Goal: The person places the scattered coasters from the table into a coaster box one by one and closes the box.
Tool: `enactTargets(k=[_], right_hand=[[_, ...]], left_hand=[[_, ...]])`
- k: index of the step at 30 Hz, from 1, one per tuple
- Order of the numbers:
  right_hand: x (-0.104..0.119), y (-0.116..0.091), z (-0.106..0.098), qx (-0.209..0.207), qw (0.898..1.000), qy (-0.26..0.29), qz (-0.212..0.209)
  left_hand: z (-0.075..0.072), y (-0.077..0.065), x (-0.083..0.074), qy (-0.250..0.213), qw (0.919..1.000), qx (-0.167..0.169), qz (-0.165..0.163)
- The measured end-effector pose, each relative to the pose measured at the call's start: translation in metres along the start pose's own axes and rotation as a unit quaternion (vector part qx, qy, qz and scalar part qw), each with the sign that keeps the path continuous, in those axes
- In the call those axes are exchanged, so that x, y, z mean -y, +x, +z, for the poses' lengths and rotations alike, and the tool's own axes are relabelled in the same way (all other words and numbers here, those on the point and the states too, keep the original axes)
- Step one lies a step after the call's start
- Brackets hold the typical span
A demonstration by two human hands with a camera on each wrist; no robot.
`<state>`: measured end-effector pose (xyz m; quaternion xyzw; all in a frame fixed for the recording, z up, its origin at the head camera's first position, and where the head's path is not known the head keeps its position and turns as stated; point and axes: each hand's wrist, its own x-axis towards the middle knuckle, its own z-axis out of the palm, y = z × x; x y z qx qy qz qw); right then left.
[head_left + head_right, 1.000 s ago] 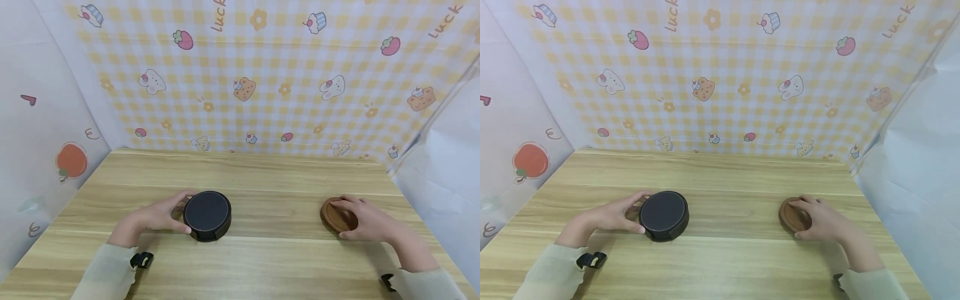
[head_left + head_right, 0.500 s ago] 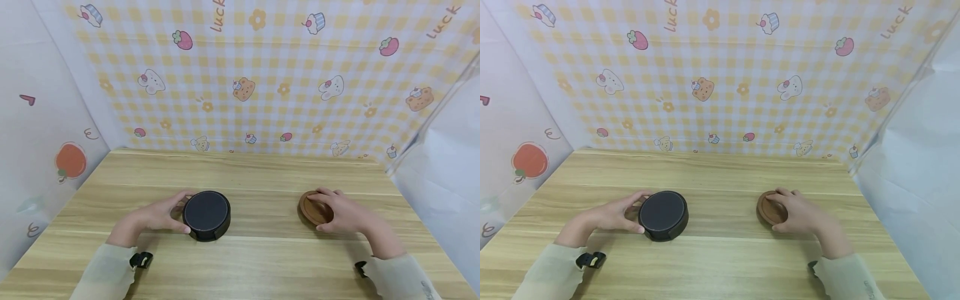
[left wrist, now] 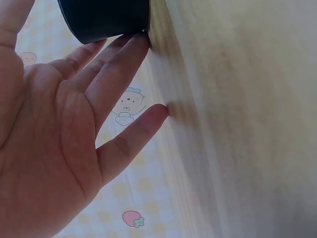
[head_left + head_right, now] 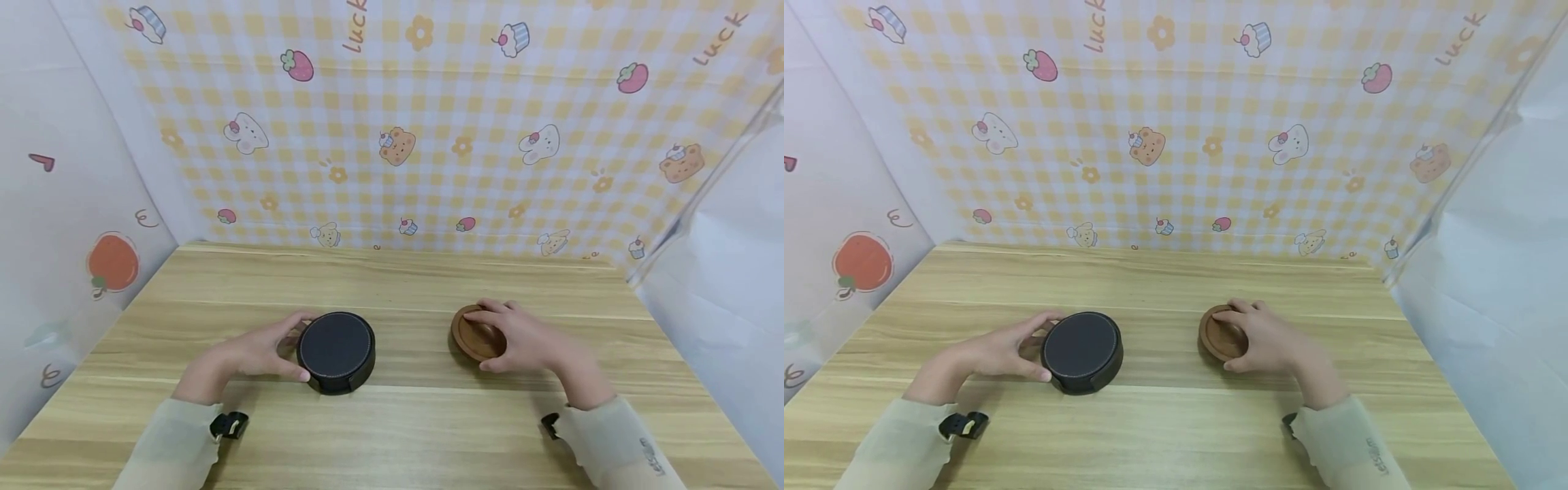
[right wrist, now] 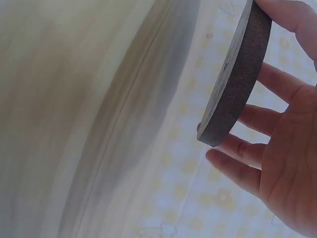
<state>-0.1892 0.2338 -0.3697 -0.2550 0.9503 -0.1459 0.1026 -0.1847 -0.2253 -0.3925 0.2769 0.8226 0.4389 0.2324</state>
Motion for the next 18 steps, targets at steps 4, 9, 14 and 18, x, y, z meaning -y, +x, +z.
enactTargets(k=[4, 9, 14, 18], right_hand=[[0.012, 0.007, 0.003, -0.009, 1.0, -0.002, -0.01], [0.025, 0.016, 0.006, -0.018, 0.999, 0.001, -0.03], [0.039, 0.028, 0.007, -0.016, 0.998, 0.001, -0.059], [0.054, 0.037, 0.007, -0.012, 0.997, 0.004, -0.082]], left_hand=[[0.0, 0.001, 0.0, 0.0, 1.0, 0.002, 0.001], [0.0, 0.001, 0.0, -0.003, 1.0, 0.0, -0.003], [0.0, 0.001, -0.002, 0.003, 0.9999, -0.004, -0.011], [0.0, 0.0, -0.002, 0.002, 0.9999, -0.003, -0.009]])
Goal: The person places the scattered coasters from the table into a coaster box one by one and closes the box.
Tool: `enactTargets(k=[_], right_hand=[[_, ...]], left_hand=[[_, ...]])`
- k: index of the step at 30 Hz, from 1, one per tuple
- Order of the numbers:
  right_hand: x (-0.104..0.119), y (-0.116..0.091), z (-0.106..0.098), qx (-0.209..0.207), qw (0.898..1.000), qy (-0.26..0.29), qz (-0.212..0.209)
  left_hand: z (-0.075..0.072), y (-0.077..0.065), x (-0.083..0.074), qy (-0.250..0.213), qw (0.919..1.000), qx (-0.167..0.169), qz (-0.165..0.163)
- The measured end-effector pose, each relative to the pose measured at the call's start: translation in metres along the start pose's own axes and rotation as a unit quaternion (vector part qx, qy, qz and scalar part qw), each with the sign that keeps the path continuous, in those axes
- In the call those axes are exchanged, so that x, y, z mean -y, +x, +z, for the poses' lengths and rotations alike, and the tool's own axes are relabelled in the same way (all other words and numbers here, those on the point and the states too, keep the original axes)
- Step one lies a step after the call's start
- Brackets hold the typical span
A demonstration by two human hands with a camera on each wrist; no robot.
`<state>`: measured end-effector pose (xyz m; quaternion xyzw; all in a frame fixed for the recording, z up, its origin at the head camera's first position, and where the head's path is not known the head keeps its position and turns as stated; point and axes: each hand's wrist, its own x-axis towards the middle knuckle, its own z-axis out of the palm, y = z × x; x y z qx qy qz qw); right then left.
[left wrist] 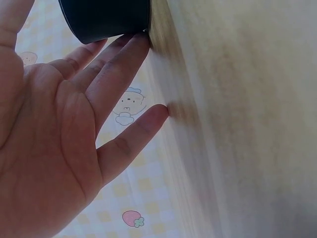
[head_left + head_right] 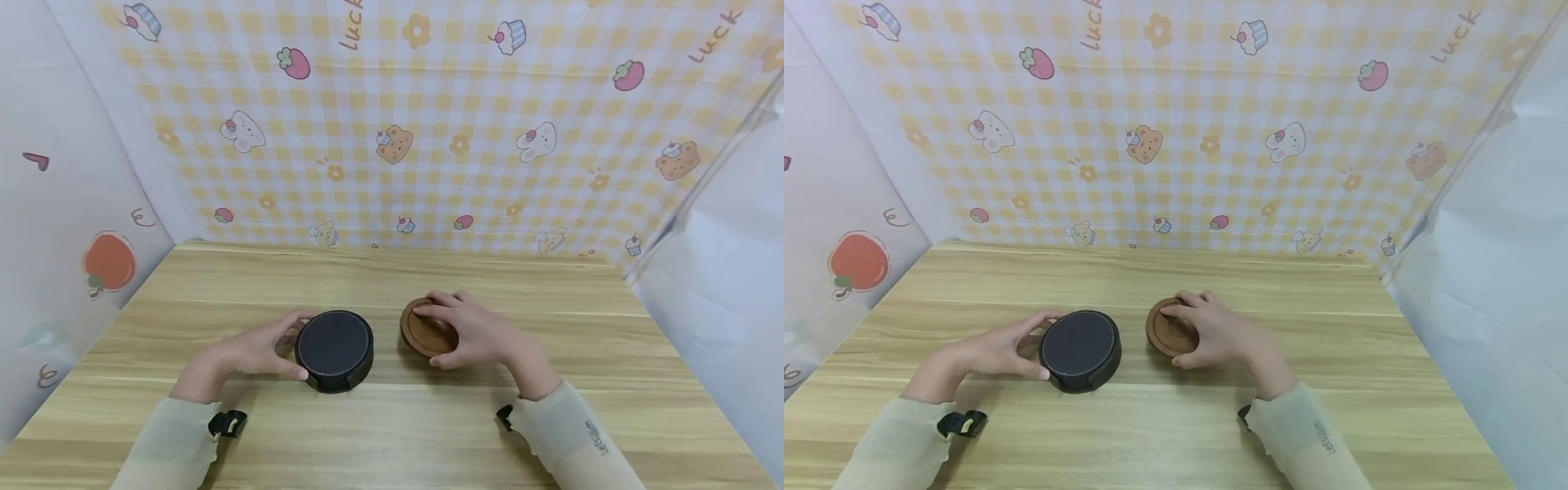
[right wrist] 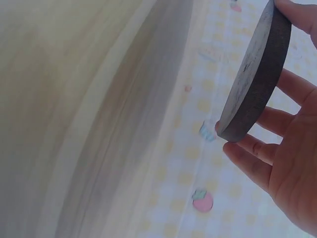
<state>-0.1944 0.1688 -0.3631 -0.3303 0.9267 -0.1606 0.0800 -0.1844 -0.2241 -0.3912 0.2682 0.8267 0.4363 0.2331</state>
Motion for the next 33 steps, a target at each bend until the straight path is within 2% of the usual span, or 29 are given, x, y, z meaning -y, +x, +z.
enactTargets(k=[6, 15, 23, 28, 33], right_hand=[[0.018, 0.018, 0.003, 0.009, 0.999, 0.008, -0.033], [0.04, 0.047, 0.014, -0.003, 0.997, -0.002, -0.082], [0.061, 0.068, 0.021, 0.003, 0.995, -0.004, -0.101], [0.075, 0.079, 0.025, 0.009, 0.993, -0.023, -0.115], [0.086, 0.086, 0.027, 0.007, 0.99, -0.04, -0.138]], left_hand=[[0.0, 0.001, 0.002, -0.003, 1.0, 0.001, -0.003], [0.0, 0.002, 0.003, 0.004, 0.9999, 0.002, -0.009], [-0.001, 0.002, 0.0, 0.015, 0.9999, 0.003, -0.004], [-0.002, 0.001, -0.001, 0.024, 0.9997, 0.001, -0.002], [-0.001, 0.001, 0.0, 0.009, 0.9999, 0.003, -0.013]])
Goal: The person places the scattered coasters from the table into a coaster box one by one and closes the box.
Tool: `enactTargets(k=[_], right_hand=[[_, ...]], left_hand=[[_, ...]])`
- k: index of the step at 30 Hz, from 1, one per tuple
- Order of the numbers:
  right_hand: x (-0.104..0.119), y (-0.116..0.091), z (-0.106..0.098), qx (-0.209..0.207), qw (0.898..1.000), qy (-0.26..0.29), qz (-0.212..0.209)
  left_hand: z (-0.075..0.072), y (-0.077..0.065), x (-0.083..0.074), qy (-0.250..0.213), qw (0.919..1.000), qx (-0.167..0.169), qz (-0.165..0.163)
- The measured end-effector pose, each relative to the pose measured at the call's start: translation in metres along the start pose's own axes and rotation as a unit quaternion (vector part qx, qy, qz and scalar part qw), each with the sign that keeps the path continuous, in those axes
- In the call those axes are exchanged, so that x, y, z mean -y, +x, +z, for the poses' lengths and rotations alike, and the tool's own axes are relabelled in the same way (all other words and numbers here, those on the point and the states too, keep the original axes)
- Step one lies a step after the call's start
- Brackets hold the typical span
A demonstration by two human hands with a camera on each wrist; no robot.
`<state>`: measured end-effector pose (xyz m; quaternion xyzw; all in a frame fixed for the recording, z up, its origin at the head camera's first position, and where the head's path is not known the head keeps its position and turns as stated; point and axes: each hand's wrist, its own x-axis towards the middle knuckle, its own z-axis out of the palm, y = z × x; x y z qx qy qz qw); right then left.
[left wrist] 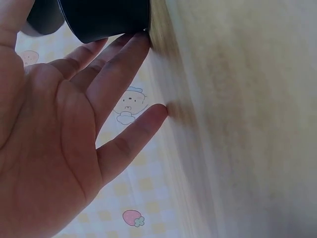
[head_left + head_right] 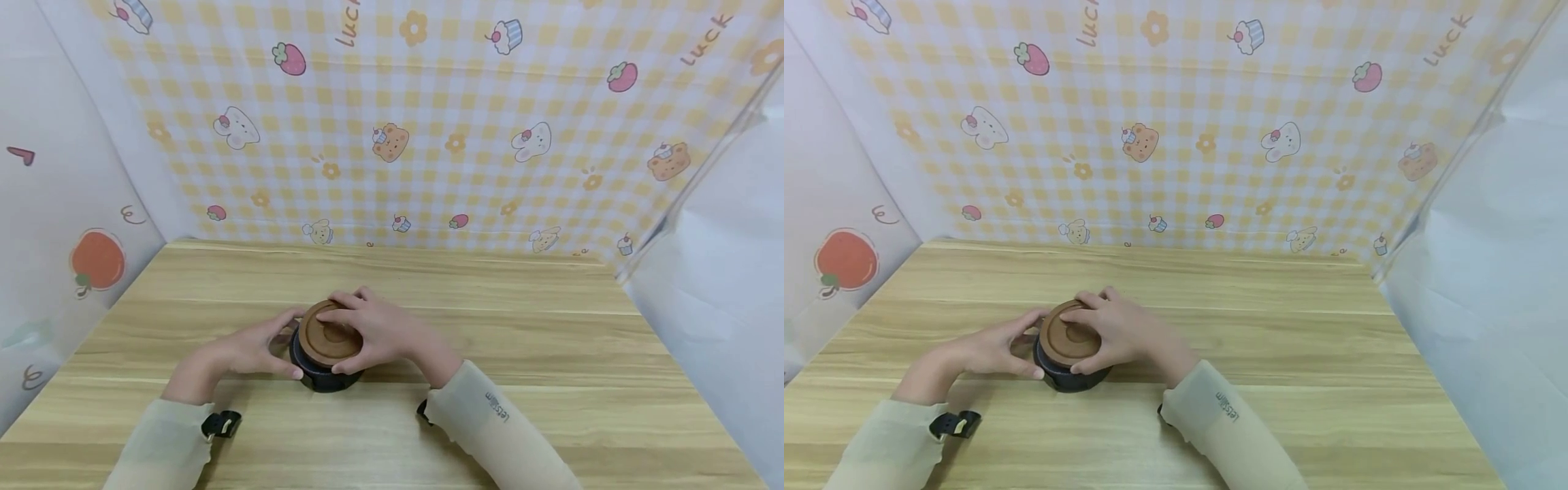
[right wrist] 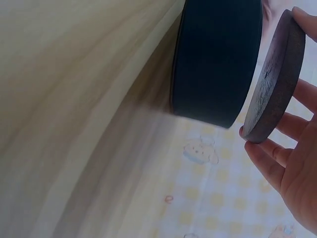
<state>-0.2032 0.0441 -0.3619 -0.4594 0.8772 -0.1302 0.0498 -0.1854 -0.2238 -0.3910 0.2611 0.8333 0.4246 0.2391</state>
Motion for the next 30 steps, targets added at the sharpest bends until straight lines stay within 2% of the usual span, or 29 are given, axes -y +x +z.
enactTargets(k=[6, 16, 30], right_hand=[[0.008, 0.007, 0.001, 0.005, 1.0, -0.024, -0.016], [0.011, 0.012, 0.007, 0.031, 0.999, -0.041, -0.005], [0.011, 0.015, 0.009, 0.036, 0.998, -0.052, 0.005]], left_hand=[[0.001, 0.001, 0.002, -0.006, 1.0, -0.002, 0.003], [0.001, 0.0, 0.001, 0.0, 0.9997, 0.001, 0.023], [0.001, 0.0, 0.001, 0.003, 0.9999, -0.001, 0.015]])
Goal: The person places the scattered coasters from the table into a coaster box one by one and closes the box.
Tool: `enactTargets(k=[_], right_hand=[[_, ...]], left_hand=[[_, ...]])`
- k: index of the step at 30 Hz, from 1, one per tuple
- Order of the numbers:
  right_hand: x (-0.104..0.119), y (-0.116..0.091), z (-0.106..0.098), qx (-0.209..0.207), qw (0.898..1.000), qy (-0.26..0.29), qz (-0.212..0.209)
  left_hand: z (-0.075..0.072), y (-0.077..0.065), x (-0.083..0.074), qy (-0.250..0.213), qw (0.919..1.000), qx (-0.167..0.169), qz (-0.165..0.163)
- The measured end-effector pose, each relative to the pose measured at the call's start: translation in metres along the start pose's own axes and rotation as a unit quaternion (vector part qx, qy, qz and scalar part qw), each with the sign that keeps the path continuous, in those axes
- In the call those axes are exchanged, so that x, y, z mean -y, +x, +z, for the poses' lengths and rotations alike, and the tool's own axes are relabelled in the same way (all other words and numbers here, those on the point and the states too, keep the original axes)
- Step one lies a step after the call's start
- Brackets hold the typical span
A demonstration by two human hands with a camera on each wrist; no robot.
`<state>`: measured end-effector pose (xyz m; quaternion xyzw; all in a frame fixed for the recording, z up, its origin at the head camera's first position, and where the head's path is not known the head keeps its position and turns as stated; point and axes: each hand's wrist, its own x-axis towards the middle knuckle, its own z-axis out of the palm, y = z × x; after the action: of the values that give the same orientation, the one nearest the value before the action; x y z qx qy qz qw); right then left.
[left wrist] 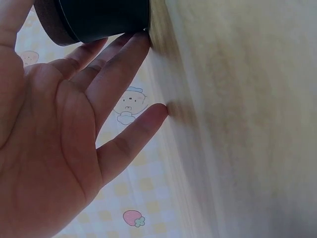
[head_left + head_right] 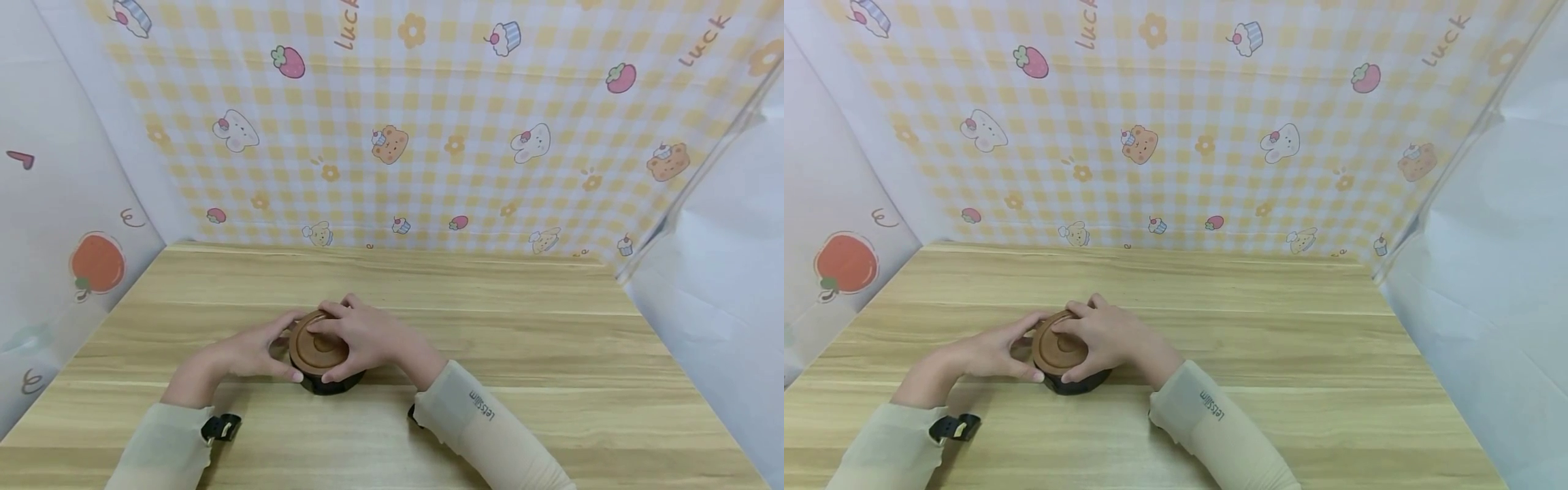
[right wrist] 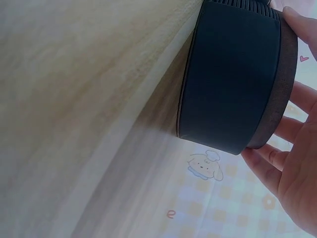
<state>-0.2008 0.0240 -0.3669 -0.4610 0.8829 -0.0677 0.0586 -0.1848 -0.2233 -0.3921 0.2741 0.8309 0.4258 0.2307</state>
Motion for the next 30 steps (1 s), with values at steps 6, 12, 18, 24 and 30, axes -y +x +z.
enactTargets(k=[6, 12, 18, 24, 30], right_hand=[[-0.001, 0.001, 0.001, 0.005, 1.0, 0.003, 0.008], [-0.001, 0.001, 0.0, 0.018, 1.0, 0.009, 0.019], [0.003, 0.002, 0.0, 0.035, 0.999, 0.015, 0.025], [0.005, 0.006, -0.003, 0.034, 0.999, 0.009, 0.013], [-0.01, -0.008, -0.002, 0.029, 0.999, 0.042, 0.019]], left_hand=[[-0.003, 0.001, -0.001, 0.007, 1.0, 0.003, 0.005], [-0.003, 0.002, -0.001, 0.004, 1.0, 0.007, 0.003], [-0.002, -0.002, -0.002, 0.001, 0.9999, 0.009, -0.01], [-0.002, -0.011, -0.002, 0.028, 0.9995, -0.009, -0.009], [0.001, -0.018, 0.0, 0.036, 0.9984, -0.038, -0.02]])
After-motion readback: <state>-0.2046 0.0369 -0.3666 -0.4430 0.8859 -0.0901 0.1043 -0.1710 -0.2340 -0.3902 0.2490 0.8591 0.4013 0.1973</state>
